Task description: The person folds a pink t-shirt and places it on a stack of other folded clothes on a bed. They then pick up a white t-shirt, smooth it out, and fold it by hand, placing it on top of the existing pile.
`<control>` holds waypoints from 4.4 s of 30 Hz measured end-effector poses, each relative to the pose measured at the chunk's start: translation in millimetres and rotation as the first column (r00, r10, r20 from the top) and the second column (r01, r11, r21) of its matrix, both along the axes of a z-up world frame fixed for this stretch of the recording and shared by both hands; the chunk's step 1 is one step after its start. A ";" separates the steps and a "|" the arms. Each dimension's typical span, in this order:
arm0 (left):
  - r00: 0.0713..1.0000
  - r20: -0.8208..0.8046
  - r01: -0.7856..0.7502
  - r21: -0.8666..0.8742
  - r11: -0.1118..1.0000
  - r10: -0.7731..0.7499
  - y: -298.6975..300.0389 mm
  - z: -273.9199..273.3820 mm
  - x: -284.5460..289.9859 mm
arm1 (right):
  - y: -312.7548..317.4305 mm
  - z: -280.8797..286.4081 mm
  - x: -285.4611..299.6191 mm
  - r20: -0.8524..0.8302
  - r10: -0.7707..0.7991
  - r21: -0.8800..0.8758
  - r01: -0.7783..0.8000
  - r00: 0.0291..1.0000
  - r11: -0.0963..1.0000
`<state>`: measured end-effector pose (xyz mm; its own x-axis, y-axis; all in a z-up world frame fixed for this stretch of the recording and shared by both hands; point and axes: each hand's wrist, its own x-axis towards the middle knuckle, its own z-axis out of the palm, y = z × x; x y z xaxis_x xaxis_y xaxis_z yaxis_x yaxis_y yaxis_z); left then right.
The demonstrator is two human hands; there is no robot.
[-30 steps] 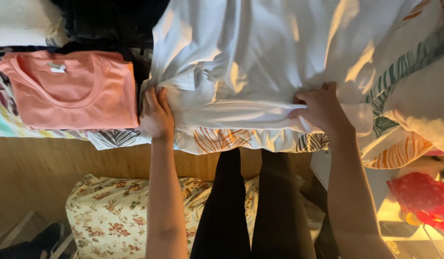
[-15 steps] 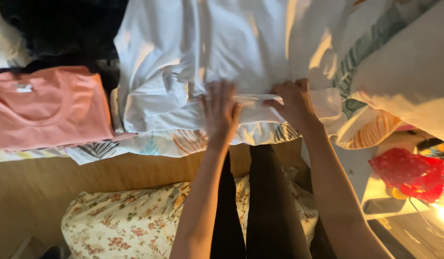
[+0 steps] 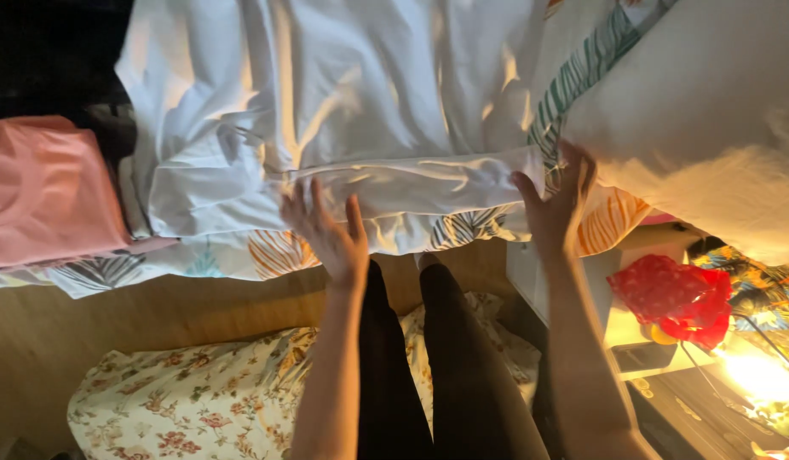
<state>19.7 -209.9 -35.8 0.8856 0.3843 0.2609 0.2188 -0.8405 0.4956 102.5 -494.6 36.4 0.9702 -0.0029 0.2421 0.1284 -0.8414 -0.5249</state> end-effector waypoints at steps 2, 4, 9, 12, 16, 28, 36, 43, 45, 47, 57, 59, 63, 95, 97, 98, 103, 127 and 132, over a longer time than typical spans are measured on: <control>0.980 -0.024 -0.200 -0.184 0.962 0.199 -35.7 10.4 -14.1 | -20.7 -51.4 -42.8 -0.114 -0.207 0.206 0.227 0.972 0.952; 0.920 -0.080 -0.386 -0.354 0.852 0.384 -62.4 2.8 -26.9 | -25.7 -74.7 -67.8 -0.266 -0.370 0.371 0.449 0.890 0.813; 0.735 -0.395 -0.501 -0.864 0.048 0.551 -75.3 -30.6 -26.0 | -14.2 -61.2 -64.1 -0.644 -0.122 0.707 0.648 0.755 0.282; 0.717 -0.426 -0.510 -0.860 -0.003 0.552 -57.5 -12.6 -2.7 | -48.3 -101.0 -65.9 -0.575 0.028 0.796 0.552 0.817 0.248; 0.683 -0.444 -0.459 -0.879 -0.132 0.580 -43.3 -2.4 11.6 | -83.0 -92.3 -52.9 -0.520 0.138 0.799 0.423 0.843 0.427; 0.748 -0.137 -0.193 -0.981 0.016 0.650 -40.3 -53.3 -29.8 | -64.1 -83.3 -41.7 -0.567 -0.010 0.631 0.442 0.824 0.638; 0.876 -0.126 -0.253 -0.942 0.220 0.466 -36.6 -54.4 -31.2 | -48.9 -79.9 -38.6 -0.544 -0.089 0.621 0.472 0.834 0.626; 0.961 0.029 -0.141 -0.804 0.577 0.275 -65.4 5.1 -29.0 | -93.8 -88.7 -53.1 -0.462 -0.264 0.479 0.489 0.847 0.729; 0.941 0.010 -0.228 -0.719 0.657 0.337 -64.9 -8.3 -36.8 | -73.7 -59.4 -46.0 -0.421 -0.313 0.215 0.429 0.851 0.877; 0.924 -0.095 -0.296 -0.791 0.536 0.369 -65.0 8.1 -33.2 | -52.6 -24.8 -38.0 -0.137 -0.225 0.046 0.233 0.965 0.971; 0.870 -0.108 -0.493 -0.206 0.845 0.481 -48.0 21.3 -15.0 | 15.2 -64.4 -20.5 -0.092 0.285 0.196 -0.264 0.954 0.945; 0.920 -0.198 -0.356 -0.059 0.933 0.338 -49.0 3.5 -9.0 | 32.5 -60.6 -20.0 -0.146 0.386 0.084 -0.377 0.911 0.922; 0.909 -0.414 -0.055 0.002 0.999 0.050 -37.7 -25.8 10.5 | 37.5 -69.0 -18.7 -0.314 0.431 -0.183 -0.499 0.846 0.847; 0.818 -0.125 -0.566 -0.344 0.749 0.561 179.6 -6.4 -58.0 | 203.8 -99.7 -46.2 -0.141 0.436 -0.003 -0.441 0.889 0.898; 0.879 0.095 -0.452 -0.148 0.880 0.468 177.7 -4.5 -49.6 | 218.7 -81.8 -41.9 -0.162 0.408 0.055 -0.404 0.899 0.913; 0.938 0.115 -0.319 -0.093 0.943 0.328 177.2 2.9 -42.9 | 228.1 -72.5 -42.4 -0.113 0.366 0.071 -0.360 0.924 0.930; 0.997 -0.007 0.077 -0.198 0.977 -0.080 178.9 45.2 3.2 | 278.7 -44.2 -40.4 -0.006 0.347 0.108 -0.344 0.938 0.933; 0.977 -0.089 -0.027 -0.951 0.307 -0.192 237.7 32.9 -23.2 | 283.0 -66.4 -84.7 -0.065 0.486 0.456 -0.407 0.872 0.791; 0.986 -0.164 -0.163 -0.954 0.253 0.019 227.9 48.1 -25.1 | 280.5 -71.3 -102.3 -0.252 0.427 0.554 -0.232 0.869 0.800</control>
<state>-5.4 18.0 12.4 0.8170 0.3662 -0.4455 0.3644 0.2708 0.8910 0.2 -214.1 -35.0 0.9494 0.3092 -0.0543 0.0767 -0.3961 -0.9150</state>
